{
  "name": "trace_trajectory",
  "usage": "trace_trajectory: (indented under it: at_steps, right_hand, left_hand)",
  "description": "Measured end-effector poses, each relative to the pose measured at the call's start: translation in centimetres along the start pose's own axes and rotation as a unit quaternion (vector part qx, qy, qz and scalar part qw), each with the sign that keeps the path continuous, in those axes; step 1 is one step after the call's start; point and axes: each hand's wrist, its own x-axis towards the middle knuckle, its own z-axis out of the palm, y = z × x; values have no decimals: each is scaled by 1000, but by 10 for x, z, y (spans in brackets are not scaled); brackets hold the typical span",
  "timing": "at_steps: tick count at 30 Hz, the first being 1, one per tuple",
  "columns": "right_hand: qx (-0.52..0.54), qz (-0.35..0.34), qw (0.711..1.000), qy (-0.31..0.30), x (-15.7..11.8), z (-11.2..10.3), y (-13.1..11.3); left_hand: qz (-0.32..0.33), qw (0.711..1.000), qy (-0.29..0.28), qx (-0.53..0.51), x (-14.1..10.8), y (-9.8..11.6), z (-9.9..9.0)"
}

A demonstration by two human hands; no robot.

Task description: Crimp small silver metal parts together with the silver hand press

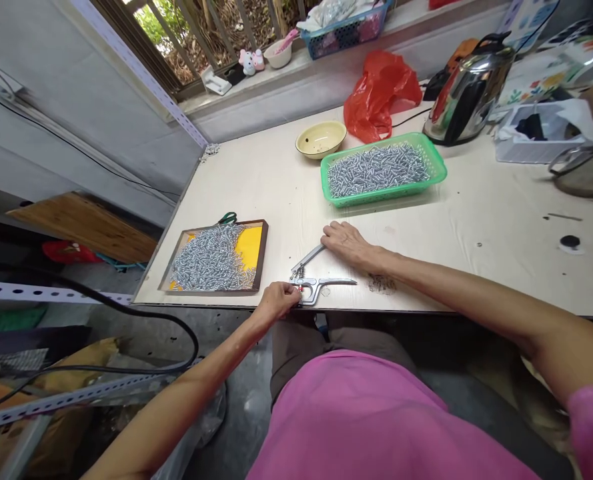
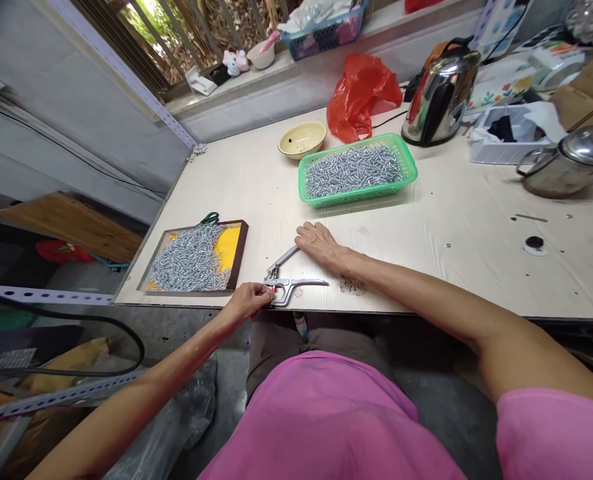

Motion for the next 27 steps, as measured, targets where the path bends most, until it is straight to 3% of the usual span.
trace_trajectory:
  at_steps: [5,13,19,22,27]
  right_hand:
    - [-31,-43,999,5,15,-10,5]
    - [-48,-25,997,58,-11,-5,10]
    - [-27,-8,1000,11,-4,2,13]
    - [-16,-13,1000,0,0,0,11]
    - [-7,-24,1000,-4,-3,0,12]
  left_hand:
    - [-13,1000,-8,-17,-2,0,1]
    - [6,1000,-7,17,-9,12,2]
    - [8,1000,1,12,-8,12,6]
    - [-13,999,-21,-35,-5,11,4]
    - [-66,990,-104,-70,2,17,-8]
